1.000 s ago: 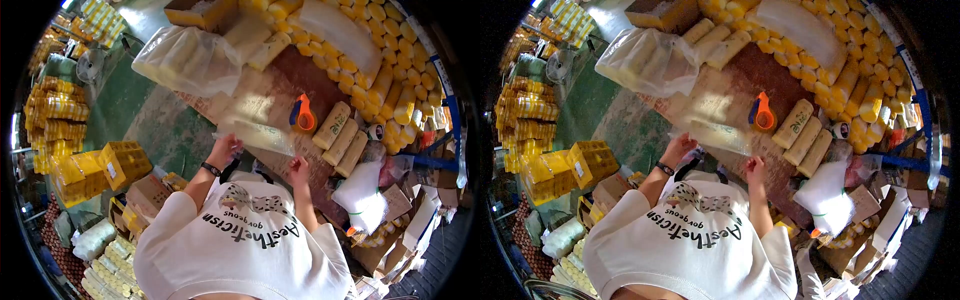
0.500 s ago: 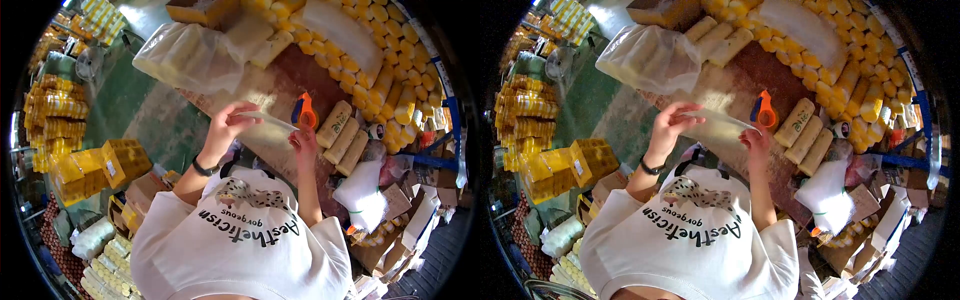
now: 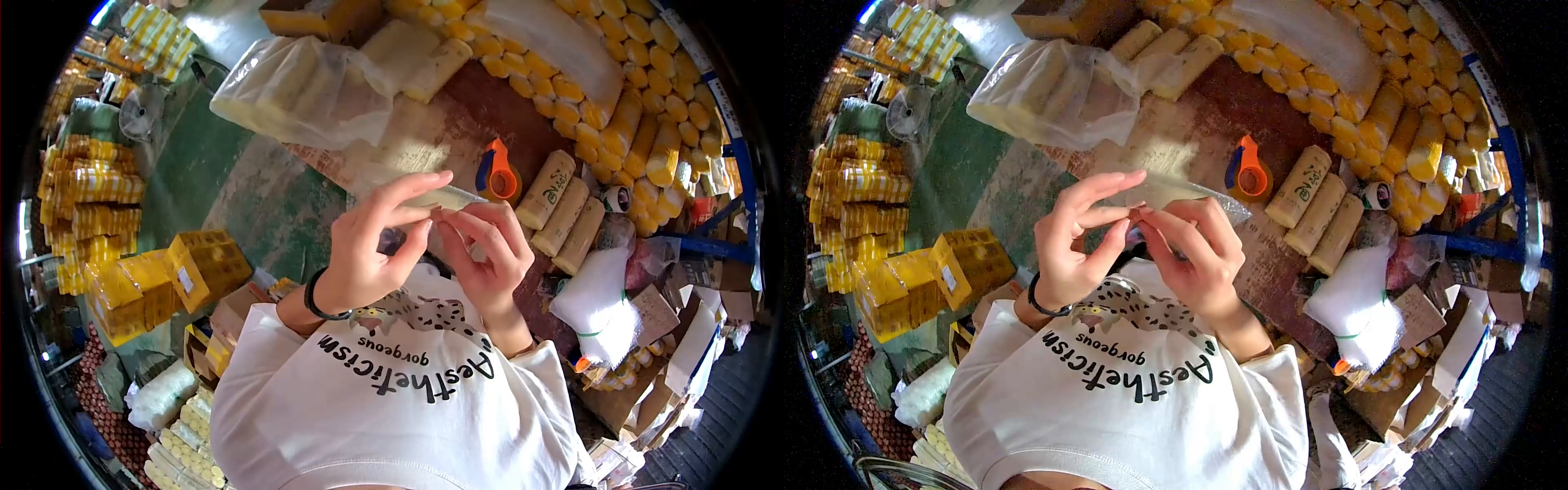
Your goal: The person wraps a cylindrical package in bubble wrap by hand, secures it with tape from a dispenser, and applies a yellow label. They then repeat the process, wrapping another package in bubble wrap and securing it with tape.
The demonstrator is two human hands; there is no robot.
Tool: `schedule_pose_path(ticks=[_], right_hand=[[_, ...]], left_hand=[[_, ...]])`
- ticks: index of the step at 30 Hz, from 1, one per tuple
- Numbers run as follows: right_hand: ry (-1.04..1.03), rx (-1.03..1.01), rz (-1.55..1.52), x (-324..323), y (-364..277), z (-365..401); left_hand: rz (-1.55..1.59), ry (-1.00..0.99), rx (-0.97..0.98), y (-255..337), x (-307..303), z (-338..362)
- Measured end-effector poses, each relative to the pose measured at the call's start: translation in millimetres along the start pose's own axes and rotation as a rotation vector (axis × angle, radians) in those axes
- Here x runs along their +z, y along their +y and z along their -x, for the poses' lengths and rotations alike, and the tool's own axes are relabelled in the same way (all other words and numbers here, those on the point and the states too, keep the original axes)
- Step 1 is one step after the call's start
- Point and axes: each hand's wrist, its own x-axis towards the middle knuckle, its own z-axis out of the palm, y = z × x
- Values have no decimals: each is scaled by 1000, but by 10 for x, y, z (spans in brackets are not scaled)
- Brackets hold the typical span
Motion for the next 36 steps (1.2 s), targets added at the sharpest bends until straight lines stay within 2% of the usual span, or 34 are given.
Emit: schedule_pose_path(ticks=[4,11,14,17,26,29,36], right_hand=[[30,-57,68,25,15,-3],[-149,99,26,-33,-9,-71],[-173,108,8,-23,21,-82],[-132,23,21,12,53,-71],[63,-56,-26,1,24,-59],[27,-161,70,-32,73,-77],[0,-270,269,-36,136,-60]], left_hand=[[-267,19,96,21,46,18],[-371,-42,263,-51,40,5],[-372,-35,234,2,46,-7],[-360,-17,221,22,32,-7],[-249,16,209,49,46,-26],[-316,20,268,23,81,-25],[-427,-10,359,1,180,-65]])
